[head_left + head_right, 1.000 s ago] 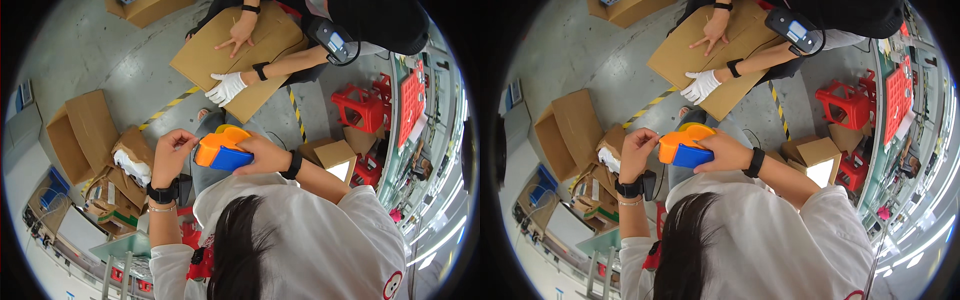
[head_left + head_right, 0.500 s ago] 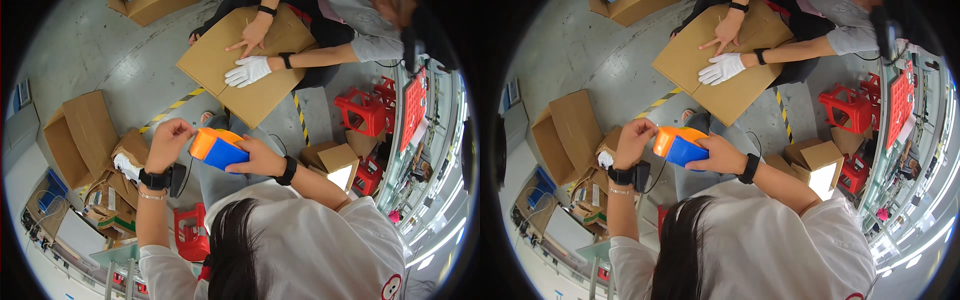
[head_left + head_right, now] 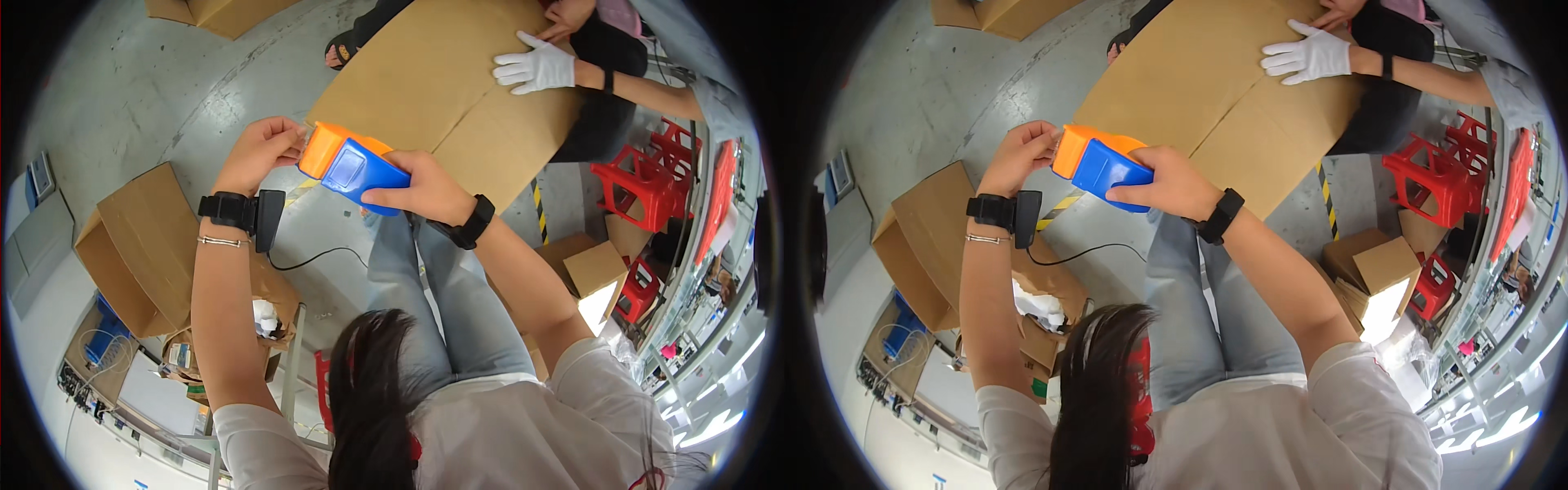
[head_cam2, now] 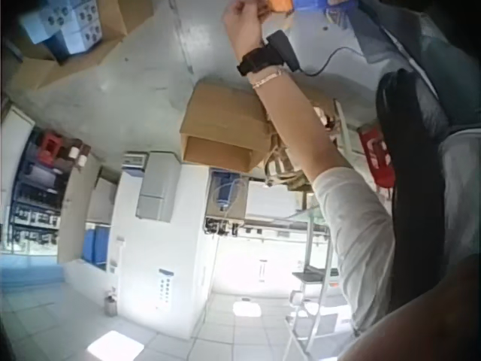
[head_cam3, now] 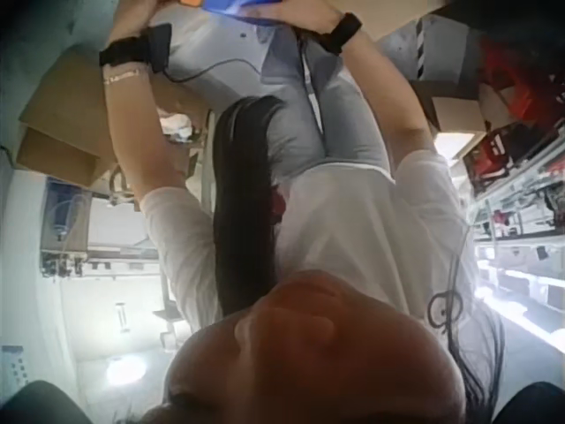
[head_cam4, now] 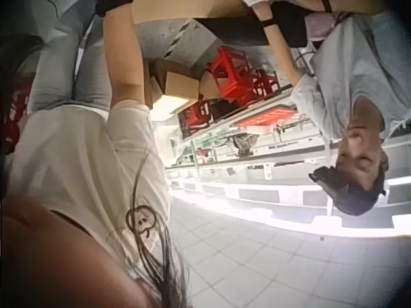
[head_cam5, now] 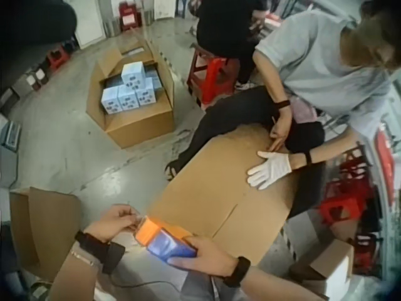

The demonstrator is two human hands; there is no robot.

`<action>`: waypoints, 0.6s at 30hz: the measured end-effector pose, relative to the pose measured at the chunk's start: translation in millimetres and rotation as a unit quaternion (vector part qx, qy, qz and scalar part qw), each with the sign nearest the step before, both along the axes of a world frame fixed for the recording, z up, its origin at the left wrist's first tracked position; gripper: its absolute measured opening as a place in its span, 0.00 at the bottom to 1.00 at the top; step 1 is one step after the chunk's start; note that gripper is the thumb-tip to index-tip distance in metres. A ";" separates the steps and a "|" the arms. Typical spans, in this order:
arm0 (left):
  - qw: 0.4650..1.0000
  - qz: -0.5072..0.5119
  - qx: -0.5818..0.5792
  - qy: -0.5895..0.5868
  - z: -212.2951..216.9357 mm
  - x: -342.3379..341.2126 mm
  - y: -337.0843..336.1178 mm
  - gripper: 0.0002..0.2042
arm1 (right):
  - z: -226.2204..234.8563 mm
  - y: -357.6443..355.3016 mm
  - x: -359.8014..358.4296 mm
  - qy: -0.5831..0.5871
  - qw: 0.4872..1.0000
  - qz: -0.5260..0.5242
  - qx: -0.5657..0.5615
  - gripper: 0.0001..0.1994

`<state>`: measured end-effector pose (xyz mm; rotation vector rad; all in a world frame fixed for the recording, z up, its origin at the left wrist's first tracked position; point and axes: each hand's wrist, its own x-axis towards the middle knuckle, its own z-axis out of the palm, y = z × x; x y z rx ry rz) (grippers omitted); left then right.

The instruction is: Seal cardboard boxes using a handheld tape dispenser.

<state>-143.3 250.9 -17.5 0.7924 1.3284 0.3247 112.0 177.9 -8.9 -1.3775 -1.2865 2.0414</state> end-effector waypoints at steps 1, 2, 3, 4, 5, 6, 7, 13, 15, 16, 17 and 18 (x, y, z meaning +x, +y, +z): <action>1.000 0.003 -0.007 -0.030 -5.6 -2.0 4.8 0.05 | -9.8 2.2 0.6 0.018 1.000 -0.004 -0.003 0.19; 0.998 0.008 -0.015 -0.060 -10.3 -5.2 8.7 0.05 | -13.6 7.0 -1.6 0.037 0.999 -0.007 -0.008 0.18; 0.998 0.011 -0.017 -0.059 -15.4 -7.2 12.4 0.05 | -16.7 10.4 -3.8 0.038 0.999 -0.004 -0.010 0.18; 0.999 -0.002 -0.014 -0.039 -20.8 -8.2 15.8 0.05 | -18.8 12.2 -5.1 0.028 0.999 -0.007 -0.018 0.18; 1.000 -0.016 -0.011 -0.020 -26.3 -8.6 19.2 0.06 | -20.4 13.2 -5.9 0.017 0.999 -0.010 -0.025 0.19; 1.000 -0.029 -0.008 -0.001 -31.6 -8.7 22.9 0.06 | -21.2 14.5 -6.9 0.006 0.999 -0.013 -0.033 0.19; 1.000 -0.028 -0.012 -0.002 -36.2 -10.0 25.9 0.06 | -19.5 16.0 -9.2 0.005 0.999 -0.012 -0.037 0.19; 0.993 -0.011 0.011 0.114 -51.9 -53.8 65.8 0.07 | -5.8 4.8 5.3 -0.085 0.993 -0.019 -0.079 0.17; 0.995 -0.027 0.031 0.090 -48.6 -89.4 81.8 0.07 | -4.2 -0.2 17.5 -0.122 0.990 0.002 -0.076 0.17; 0.996 -0.046 0.049 0.060 -50.2 -95.7 83.6 0.08 | 2.6 -4.4 22.6 -0.130 0.988 0.001 -0.088 0.17; 0.996 -0.044 0.044 0.060 -55.7 -95.3 80.5 0.08 | 9.0 -8.4 23.8 -0.133 0.986 0.001 -0.100 0.16; 0.995 -0.044 0.057 0.071 -65.5 -90.1 76.7 0.08 | 12.6 -11.2 24.7 -0.136 0.984 0.002 -0.112 0.16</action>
